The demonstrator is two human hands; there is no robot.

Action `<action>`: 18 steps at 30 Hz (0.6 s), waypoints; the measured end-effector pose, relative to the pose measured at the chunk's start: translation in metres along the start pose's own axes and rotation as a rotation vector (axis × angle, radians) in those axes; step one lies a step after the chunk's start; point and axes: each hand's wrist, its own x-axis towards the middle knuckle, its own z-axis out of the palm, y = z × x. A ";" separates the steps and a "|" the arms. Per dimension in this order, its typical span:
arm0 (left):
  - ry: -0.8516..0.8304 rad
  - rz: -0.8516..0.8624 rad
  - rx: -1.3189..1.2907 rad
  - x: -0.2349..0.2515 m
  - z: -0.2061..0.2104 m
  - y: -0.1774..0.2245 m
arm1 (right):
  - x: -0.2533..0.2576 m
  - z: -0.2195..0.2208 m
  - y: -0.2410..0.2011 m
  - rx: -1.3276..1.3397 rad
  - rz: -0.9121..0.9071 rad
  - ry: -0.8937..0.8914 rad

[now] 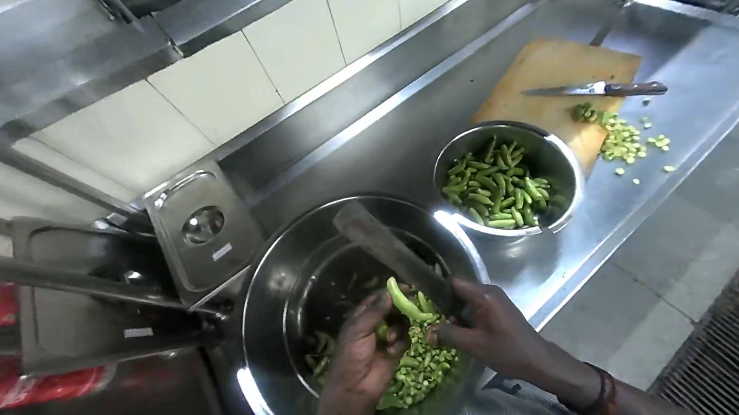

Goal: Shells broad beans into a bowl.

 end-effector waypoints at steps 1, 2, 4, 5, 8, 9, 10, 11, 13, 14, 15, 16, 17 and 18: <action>0.004 -0.002 -0.012 -0.003 0.003 -0.004 | 0.000 0.001 -0.001 -0.013 -0.025 -0.011; 0.012 -0.005 -0.024 -0.007 0.007 -0.008 | -0.001 0.003 -0.002 -0.030 -0.048 -0.018; 0.031 -0.012 -0.044 -0.011 0.014 -0.012 | -0.002 0.006 -0.002 -0.035 -0.075 -0.017; 0.036 -0.017 -0.050 -0.012 0.016 -0.013 | -0.003 0.008 -0.002 -0.042 -0.081 -0.014; 0.004 -0.013 -0.078 -0.013 0.015 -0.017 | -0.004 0.007 -0.002 -0.074 -0.063 -0.033; 0.003 -0.004 -0.092 -0.013 0.015 -0.018 | -0.004 0.007 -0.001 -0.088 -0.062 -0.039; 0.022 0.011 -0.107 -0.014 0.016 -0.018 | -0.004 0.008 0.000 -0.096 -0.066 -0.046; 0.047 0.029 -0.110 -0.014 0.017 -0.018 | -0.005 0.008 0.000 -0.093 -0.078 -0.053; 0.085 0.086 -0.065 -0.012 0.014 -0.017 | -0.007 0.009 0.001 -0.091 -0.094 -0.078; 0.111 0.124 -0.018 -0.010 0.011 -0.016 | -0.008 0.009 0.000 -0.097 -0.090 -0.087; 0.129 0.162 0.047 -0.010 0.008 -0.015 | -0.008 0.008 -0.001 -0.115 -0.083 -0.087; 0.143 0.206 0.113 -0.011 0.005 -0.013 | -0.008 0.006 -0.002 -0.137 -0.078 -0.074; 0.144 0.257 0.176 -0.013 0.003 -0.012 | -0.007 0.004 -0.002 -0.161 -0.084 -0.039; 0.133 0.310 0.259 -0.014 0.000 -0.011 | -0.006 0.004 -0.001 -0.188 -0.091 0.010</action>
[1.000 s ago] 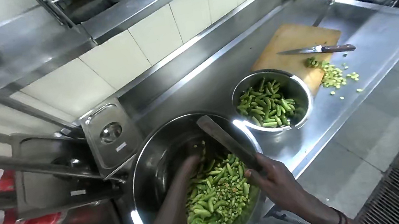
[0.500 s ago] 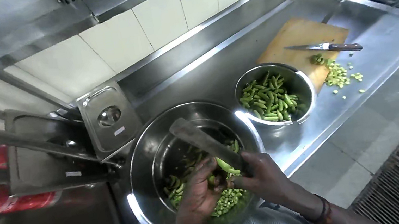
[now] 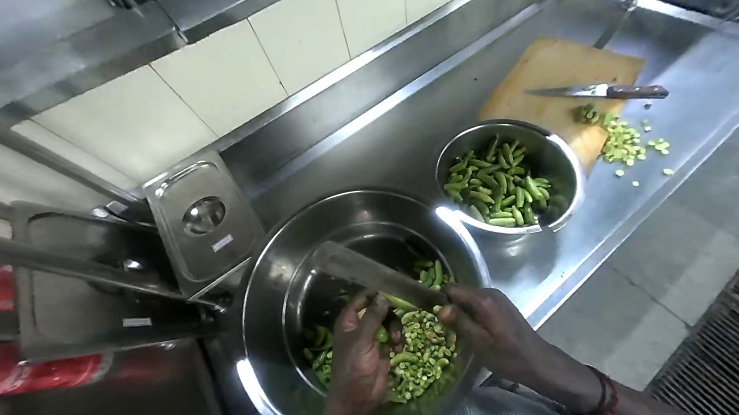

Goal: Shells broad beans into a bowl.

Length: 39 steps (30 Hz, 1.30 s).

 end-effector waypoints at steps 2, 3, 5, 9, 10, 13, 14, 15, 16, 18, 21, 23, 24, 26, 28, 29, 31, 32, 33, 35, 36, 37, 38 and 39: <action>-0.052 0.109 0.189 -0.003 -0.006 0.001 | 0.003 -0.003 0.001 -0.075 0.018 0.042; -0.069 0.152 0.280 -0.005 -0.007 0.002 | 0.004 -0.005 -0.001 -0.099 0.047 0.021; -0.080 0.239 0.466 -0.011 -0.009 0.001 | 0.007 -0.007 -0.003 -0.091 0.102 -0.025; -0.138 0.522 0.820 -0.018 -0.008 -0.004 | 0.007 -0.003 -0.010 0.066 0.106 -0.080; -0.153 0.578 0.850 -0.019 -0.007 -0.006 | 0.007 -0.002 -0.012 0.086 0.109 -0.101; -0.161 0.689 0.878 -0.019 -0.005 -0.012 | 0.005 -0.002 -0.012 0.093 0.121 -0.147; -0.161 0.715 0.886 -0.019 -0.006 -0.012 | 0.006 -0.002 -0.011 0.095 0.126 -0.158; -0.162 0.739 0.892 -0.018 -0.006 -0.013 | 0.006 -0.003 -0.011 0.099 0.135 -0.173; -0.161 0.767 0.906 -0.018 -0.006 -0.014 | 0.007 -0.004 -0.011 0.107 0.144 -0.193; -0.130 0.821 0.940 -0.017 -0.006 -0.016 | 0.007 -0.003 -0.012 0.139 0.166 -0.250; -0.078 0.804 0.972 -0.013 -0.012 -0.019 | 0.003 0.002 -0.011 0.194 0.165 -0.300; 0.030 0.613 0.799 -0.012 -0.012 -0.016 | 0.002 0.002 -0.007 0.179 0.128 -0.249; 0.105 0.443 0.597 -0.011 -0.010 -0.011 | 0.002 0.001 -0.004 0.150 0.100 -0.200; 0.215 0.122 0.125 -0.005 -0.015 0.002 | 0.003 -0.002 0.000 0.081 0.077 -0.085; 0.242 -0.060 -0.198 0.004 -0.028 0.011 | 0.004 -0.004 0.005 0.001 0.079 -0.006; 0.239 -0.091 -0.264 0.008 -0.035 0.013 | 0.004 -0.006 0.008 -0.029 0.098 0.006; 0.244 -0.106 -0.289 0.015 -0.039 0.017 | 0.003 -0.006 0.010 -0.031 0.145 0.019; 0.253 -0.107 -0.298 0.019 -0.038 0.019 | 0.002 -0.007 0.011 -0.018 0.155 0.027; 0.267 -0.111 -0.305 0.025 -0.035 0.021 | 0.002 -0.007 0.012 -0.001 0.159 0.033; 0.283 -0.131 -0.276 0.039 -0.029 0.021 | 0.001 -0.007 0.012 0.029 0.166 0.044; 0.280 -0.136 -0.220 0.047 -0.026 0.021 | 0.001 -0.008 0.013 0.042 0.172 0.048; 0.273 -0.131 -0.098 0.055 -0.023 0.018 | 0.001 -0.009 0.014 0.044 0.177 0.054; 0.264 -0.111 0.115 0.064 -0.020 0.014 | 0.000 -0.010 0.014 0.045 0.183 0.061; 0.256 -0.078 0.390 0.074 -0.018 0.010 | 0.000 -0.011 0.014 0.045 0.187 0.067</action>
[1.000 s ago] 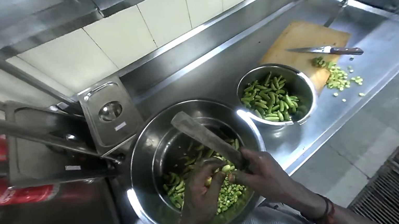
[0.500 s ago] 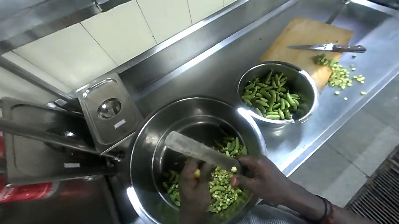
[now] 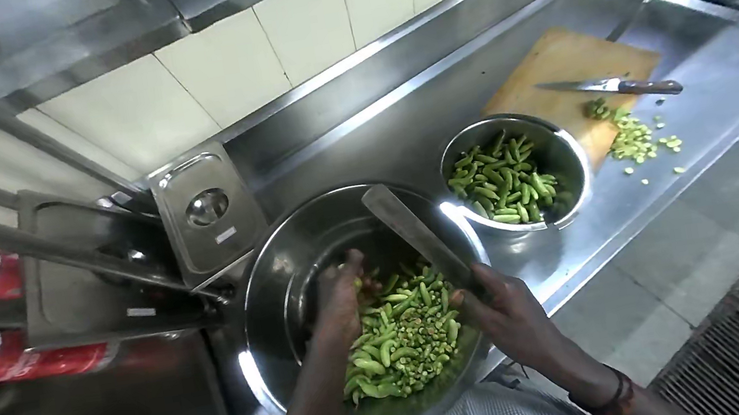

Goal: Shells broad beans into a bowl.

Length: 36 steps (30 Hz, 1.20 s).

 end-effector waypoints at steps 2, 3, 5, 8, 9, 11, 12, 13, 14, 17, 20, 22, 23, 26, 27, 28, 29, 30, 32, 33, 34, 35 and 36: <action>-0.049 0.108 0.594 0.026 0.007 -0.008 | 0.000 -0.002 0.001 -0.004 0.006 0.009; -0.121 0.106 0.863 0.035 0.011 -0.011 | -0.001 -0.002 0.001 -0.006 0.009 0.012; -0.253 0.042 1.217 0.044 0.021 -0.025 | -0.001 -0.003 0.003 -0.008 0.018 0.016; -0.318 -0.039 1.397 0.050 0.027 -0.049 | -0.002 -0.004 0.005 0.009 0.018 0.024; -0.304 -0.048 1.391 0.050 0.027 -0.050 | -0.002 -0.004 0.006 0.015 0.019 0.026; -0.247 -0.015 1.311 0.045 0.023 -0.043 | -0.003 -0.004 0.007 0.024 0.023 0.024; -0.227 0.040 1.231 0.038 0.020 -0.036 | -0.003 -0.004 0.007 0.026 0.023 0.023; -0.227 0.124 1.125 0.029 0.016 -0.027 | -0.002 -0.005 0.007 0.033 0.023 0.022; -0.242 0.216 1.013 0.014 0.014 -0.016 | -0.002 -0.005 0.007 0.045 0.024 0.018; -0.268 0.371 0.889 -0.010 0.005 -0.001 | 0.001 -0.005 0.006 0.084 0.052 -0.024; -0.205 0.395 0.794 -0.045 0.003 0.004 | 0.004 -0.004 0.002 0.077 0.054 -0.084; -0.176 0.431 0.725 -0.066 0.005 0.002 | 0.004 -0.001 -0.001 0.054 0.021 -0.118; -0.168 0.466 0.688 -0.073 0.006 0.000 | 0.004 0.001 -0.004 0.046 0.000 -0.126; -0.160 0.561 0.585 -0.087 0.010 -0.007 | 0.002 0.008 -0.011 0.032 -0.049 -0.125; -0.163 0.565 0.563 -0.090 0.011 -0.007 | 0.002 0.009 -0.013 0.024 -0.059 -0.122; -0.163 0.569 0.551 -0.092 0.012 -0.008 | 0.002 0.010 -0.015 0.017 -0.061 -0.118; -0.157 0.577 0.541 -0.093 0.012 -0.009 | 0.002 0.011 -0.017 0.010 -0.055 -0.115; -0.149 0.583 0.534 -0.094 0.013 -0.010 | 0.001 0.011 -0.018 0.006 -0.052 -0.108; -0.137 0.578 0.501 -0.096 0.014 -0.010 | 0.000 0.011 -0.018 0.005 -0.054 -0.095; -0.139 0.567 0.481 -0.096 0.014 -0.011 | 0.000 0.011 -0.018 0.001 -0.065 -0.082; -0.144 0.558 0.464 -0.096 0.014 -0.011 | 0.000 0.012 -0.017 -0.004 -0.077 -0.069; -0.154 0.552 0.453 -0.096 0.014 -0.011 | 0.000 0.012 -0.016 -0.008 -0.084 -0.062; -0.161 0.554 0.448 -0.096 0.015 -0.011 | -0.001 0.012 -0.016 -0.012 -0.087 -0.058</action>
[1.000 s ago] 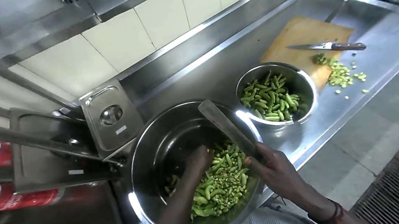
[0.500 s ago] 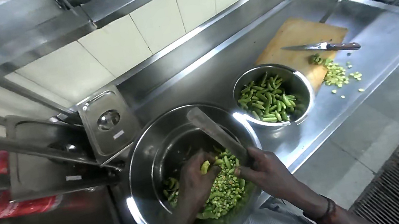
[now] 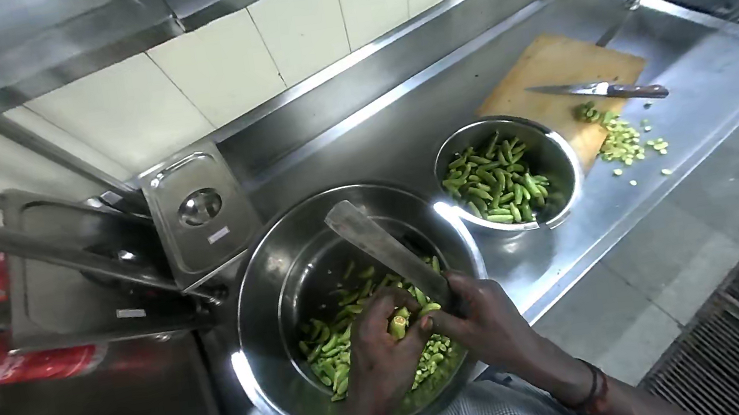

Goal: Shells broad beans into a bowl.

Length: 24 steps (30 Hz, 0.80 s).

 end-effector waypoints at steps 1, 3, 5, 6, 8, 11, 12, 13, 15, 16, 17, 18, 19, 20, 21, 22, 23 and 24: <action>-0.001 0.013 -0.002 0.000 0.001 -0.001 | 0.000 0.000 0.000 -0.006 0.004 -0.005; 0.016 0.031 -0.004 -0.001 0.003 -0.002 | -0.001 -0.001 0.001 -0.015 0.028 -0.041; 0.070 0.001 0.008 -0.002 0.005 0.002 | -0.002 0.000 0.003 0.024 0.029 -0.106; 0.097 -0.031 0.009 -0.002 0.006 0.004 | -0.003 0.001 0.003 0.054 0.031 -0.144; 0.130 -0.109 -0.080 0.000 0.004 0.003 | -0.005 0.002 0.003 0.104 0.006 -0.162; 0.134 -0.276 -0.542 0.005 -0.003 0.000 | -0.004 0.001 0.005 0.112 -0.035 -0.107; 0.122 -0.335 -0.709 0.006 -0.007 -0.002 | -0.002 0.000 0.006 0.099 -0.052 -0.087; 0.115 -0.392 -0.845 0.006 -0.010 -0.003 | -0.002 0.000 0.006 0.082 -0.066 -0.069; 0.105 -0.474 -1.001 0.005 -0.013 -0.005 | -0.001 0.000 0.004 0.038 -0.079 -0.060; 0.099 -0.496 -1.029 0.005 -0.013 -0.007 | -0.001 0.000 0.003 0.025 -0.064 -0.073; 0.099 -0.513 -1.040 0.004 -0.013 -0.007 | -0.001 0.001 0.001 0.014 -0.051 -0.082; 0.101 -0.527 -1.038 0.003 -0.011 -0.006 | -0.002 0.002 0.000 0.001 -0.051 -0.084; 0.105 -0.538 -1.030 0.003 -0.010 -0.004 | -0.002 0.003 -0.001 -0.009 -0.061 -0.078; 0.116 -0.548 -1.025 0.002 -0.007 -0.002 | -0.003 0.004 -0.002 -0.022 -0.072 -0.069; 0.125 -0.561 -1.025 0.002 -0.005 0.001 | -0.003 0.005 -0.002 -0.042 -0.085 -0.060; 0.123 -0.570 -1.032 0.002 -0.003 0.002 | -0.003 0.006 -0.003 -0.064 -0.097 -0.049; 0.120 -0.581 -1.041 0.001 -0.002 0.003 | -0.003 0.007 -0.004 -0.085 -0.100 -0.044; 0.116 -0.588 -1.049 0.001 0.000 0.004 | -0.003 0.007 -0.004 -0.100 -0.100 -0.043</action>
